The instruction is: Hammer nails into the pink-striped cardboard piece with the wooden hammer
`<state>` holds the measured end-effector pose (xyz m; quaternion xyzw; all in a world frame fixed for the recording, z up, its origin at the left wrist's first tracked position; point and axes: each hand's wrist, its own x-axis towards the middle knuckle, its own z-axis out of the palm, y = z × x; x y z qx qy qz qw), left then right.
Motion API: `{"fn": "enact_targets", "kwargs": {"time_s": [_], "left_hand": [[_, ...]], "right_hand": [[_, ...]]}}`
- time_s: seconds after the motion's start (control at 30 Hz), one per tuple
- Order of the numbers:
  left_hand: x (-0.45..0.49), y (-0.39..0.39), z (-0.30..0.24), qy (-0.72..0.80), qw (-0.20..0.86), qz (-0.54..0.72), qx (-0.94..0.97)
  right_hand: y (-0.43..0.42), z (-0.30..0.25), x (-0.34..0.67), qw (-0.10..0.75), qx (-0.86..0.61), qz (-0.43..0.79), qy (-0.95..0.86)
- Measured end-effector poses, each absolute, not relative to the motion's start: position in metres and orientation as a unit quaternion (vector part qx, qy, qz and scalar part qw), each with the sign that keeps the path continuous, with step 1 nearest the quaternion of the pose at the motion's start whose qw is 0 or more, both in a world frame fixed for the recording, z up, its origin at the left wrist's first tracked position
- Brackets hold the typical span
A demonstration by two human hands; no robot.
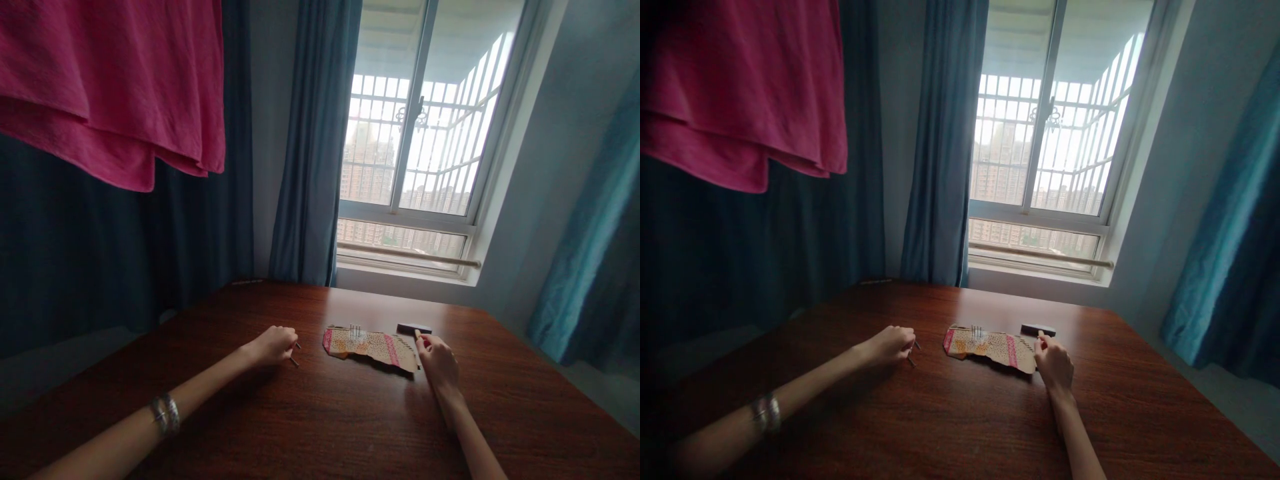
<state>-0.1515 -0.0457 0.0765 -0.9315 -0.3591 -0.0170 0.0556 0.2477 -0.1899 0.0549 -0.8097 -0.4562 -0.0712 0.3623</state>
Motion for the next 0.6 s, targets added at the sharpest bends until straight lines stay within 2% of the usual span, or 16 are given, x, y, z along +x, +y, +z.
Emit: {"fn": "enact_targets", "kwargs": {"time_s": [0.1,0.2,0.3,0.37,0.47,0.6], "left_hand": [[-0.133,-0.048,0.078,-0.337,0.074,-0.053,-0.937],[-0.11,-0.055,0.071,-0.276,0.08,-0.093,-0.953],[-0.088,-0.066,0.058,-0.217,0.099,-0.132,-0.962],[-0.075,-0.074,0.049,-0.177,0.118,-0.15,-0.965],[-0.062,-0.085,0.039,-0.115,0.154,-0.174,-0.966],[-0.052,-0.094,0.033,-0.062,0.177,-0.218,-0.958]], "right_hand": [[-0.184,0.059,0.221,0.478,-0.705,-0.032,-0.522],[-0.178,0.056,0.18,0.564,-0.606,0.154,-0.539],[-0.175,0.045,0.141,0.557,-0.552,0.393,-0.479],[-0.174,0.036,0.124,0.548,-0.514,0.486,-0.446],[-0.173,0.028,0.115,0.527,-0.485,0.573,-0.398],[-0.171,0.023,0.118,0.513,-0.47,0.618,-0.367]]}}
